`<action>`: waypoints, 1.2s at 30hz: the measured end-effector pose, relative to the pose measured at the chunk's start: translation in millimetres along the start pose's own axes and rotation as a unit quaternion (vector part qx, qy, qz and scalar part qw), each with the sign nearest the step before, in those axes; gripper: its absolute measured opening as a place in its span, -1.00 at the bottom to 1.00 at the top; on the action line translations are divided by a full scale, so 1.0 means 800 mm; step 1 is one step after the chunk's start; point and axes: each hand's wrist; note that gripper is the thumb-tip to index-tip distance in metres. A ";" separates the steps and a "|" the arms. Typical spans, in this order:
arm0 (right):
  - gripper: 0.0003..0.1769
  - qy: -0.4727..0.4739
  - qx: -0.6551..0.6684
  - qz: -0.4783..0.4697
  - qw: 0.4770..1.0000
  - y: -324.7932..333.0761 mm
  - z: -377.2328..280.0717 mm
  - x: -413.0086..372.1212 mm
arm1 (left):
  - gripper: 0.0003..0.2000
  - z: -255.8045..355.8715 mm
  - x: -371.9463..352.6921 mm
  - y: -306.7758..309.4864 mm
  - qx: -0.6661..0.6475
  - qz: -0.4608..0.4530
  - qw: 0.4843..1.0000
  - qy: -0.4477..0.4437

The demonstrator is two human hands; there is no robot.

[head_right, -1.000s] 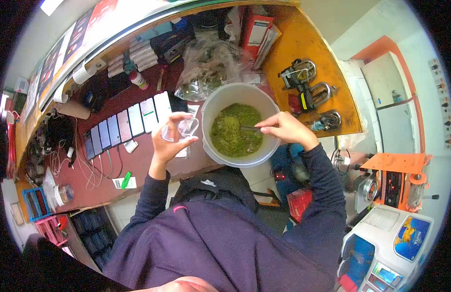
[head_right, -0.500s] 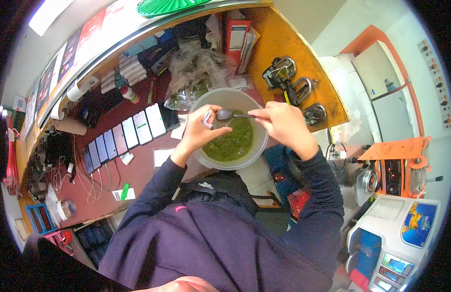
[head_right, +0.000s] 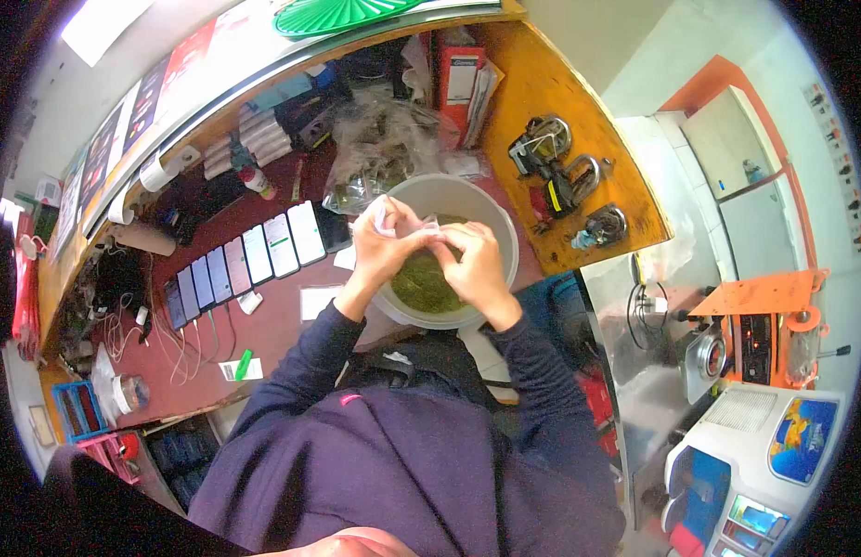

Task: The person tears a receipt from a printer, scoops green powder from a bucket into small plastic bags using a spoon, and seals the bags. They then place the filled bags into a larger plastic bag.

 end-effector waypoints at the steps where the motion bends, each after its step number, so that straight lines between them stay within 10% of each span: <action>1: -0.83 -0.031 0.041 0.024 0.998 -0.009 -0.002 -0.001 | -0.44 0.005 0.001 0.005 0.025 0.021 0.999 0.018; 10: -0.82 -0.106 0.309 -0.015 0.945 -0.005 -0.020 -0.001 | -0.48 0.019 0.006 0.036 -0.087 0.024 0.995 -0.046; 13: -0.80 -0.105 0.336 0.001 0.936 -0.008 -0.021 0.000 | -0.55 0.038 -0.010 0.038 -0.147 0.007 0.980 0.131; 36: -0.93 0.073 0.173 -0.015 0.982 -0.011 -0.048 0.037 | -0.53 0.055 -0.044 0.048 -0.208 0.048 0.976 0.030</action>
Point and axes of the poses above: each hand's wrist, its own x-axis towards the middle knuckle, its own y-axis out of the back of the hand, z = x × y, and after that the axes turned 12 degrees about -z, right-handed
